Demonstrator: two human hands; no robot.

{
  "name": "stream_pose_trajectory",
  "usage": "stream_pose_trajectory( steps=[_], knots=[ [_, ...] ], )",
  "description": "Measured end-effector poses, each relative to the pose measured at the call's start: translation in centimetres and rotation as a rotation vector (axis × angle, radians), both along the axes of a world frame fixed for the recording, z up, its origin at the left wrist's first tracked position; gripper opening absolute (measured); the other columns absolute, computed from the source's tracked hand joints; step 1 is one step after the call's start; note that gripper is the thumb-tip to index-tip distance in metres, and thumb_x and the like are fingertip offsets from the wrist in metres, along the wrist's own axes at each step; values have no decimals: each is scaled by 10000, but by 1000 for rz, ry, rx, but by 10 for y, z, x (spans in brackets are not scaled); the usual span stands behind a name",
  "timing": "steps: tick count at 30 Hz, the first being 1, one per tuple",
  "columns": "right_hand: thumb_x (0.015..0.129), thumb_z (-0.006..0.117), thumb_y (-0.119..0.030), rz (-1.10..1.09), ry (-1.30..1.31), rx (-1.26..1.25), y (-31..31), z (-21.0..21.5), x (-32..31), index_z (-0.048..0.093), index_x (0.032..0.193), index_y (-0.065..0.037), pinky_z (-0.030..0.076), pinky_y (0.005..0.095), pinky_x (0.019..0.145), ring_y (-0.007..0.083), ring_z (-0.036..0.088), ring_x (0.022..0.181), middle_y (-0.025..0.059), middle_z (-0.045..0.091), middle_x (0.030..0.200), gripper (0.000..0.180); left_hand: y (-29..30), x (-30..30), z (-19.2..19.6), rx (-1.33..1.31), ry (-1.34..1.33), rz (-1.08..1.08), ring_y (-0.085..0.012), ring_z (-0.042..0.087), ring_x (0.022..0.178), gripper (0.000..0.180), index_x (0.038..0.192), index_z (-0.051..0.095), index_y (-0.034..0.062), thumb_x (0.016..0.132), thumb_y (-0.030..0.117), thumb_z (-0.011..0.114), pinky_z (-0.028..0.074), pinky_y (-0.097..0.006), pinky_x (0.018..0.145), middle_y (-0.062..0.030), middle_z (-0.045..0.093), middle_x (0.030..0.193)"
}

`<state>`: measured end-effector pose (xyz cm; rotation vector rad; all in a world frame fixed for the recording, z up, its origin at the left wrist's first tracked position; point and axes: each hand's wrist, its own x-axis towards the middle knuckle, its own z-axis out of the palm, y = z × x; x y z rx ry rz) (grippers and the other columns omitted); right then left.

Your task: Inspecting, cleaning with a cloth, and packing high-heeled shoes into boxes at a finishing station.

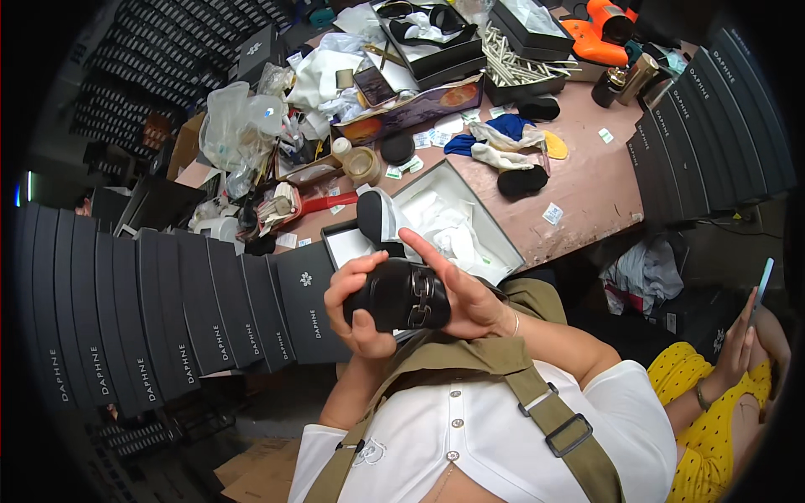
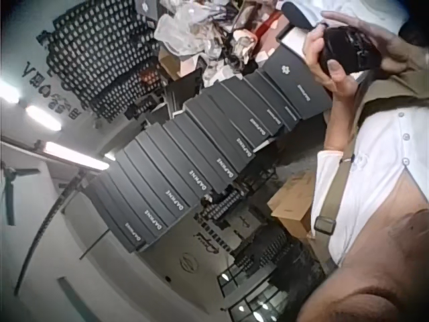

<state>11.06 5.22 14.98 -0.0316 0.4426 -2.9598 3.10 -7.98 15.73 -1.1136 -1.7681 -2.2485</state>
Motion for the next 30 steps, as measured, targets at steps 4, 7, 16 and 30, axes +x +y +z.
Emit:
stream_pose_trajectory(
  steps=[4, 7, 16, 30],
  knots=[
    [789, 739, -489, 97, 119, -113, -10, 3, 8, 1, 1539, -153, 294, 392, 1116, 221, 370, 1351, 97, 309, 1494, 1104, -3, 11, -7, 171, -36, -40, -359, 562, 1014, 372, 1110, 420, 49, 951, 382, 373, 478, -548, 923, -210, 501, 1090],
    [864, 688, -372, 25, 102, 127, -6, 21, 13, 8, 1539, -142, 304, 372, 1105, 209, 388, 1334, 102, 325, 1485, 986, 1, 5, 8, 159, 48, -34, -355, 563, 1012, 380, 1119, 423, 42, 953, 376, 350, 481, -541, 919, -213, 503, 1099],
    [989, 504, -222, -78, -126, -26, 15, 8, 28, 503, 1225, -10, 445, 387, 1009, 220, 558, 1156, 146, 567, 1229, 317, 1, -17, 26, 69, 223, 60, -354, 573, 980, 371, 1113, 447, 20, 924, 330, 372, 494, -535, 900, -219, 515, 1064],
    [929, 615, -352, 203, 95, -281, 2, 10, 11, 351, 1419, -4, 341, 363, 1090, 169, 448, 1262, 89, 457, 1389, 656, 3, -18, 36, 140, 209, -34, -336, 590, 933, 396, 1067, 459, 47, 957, 426, 418, 518, -533, 843, -181, 550, 1035]
  ],
)
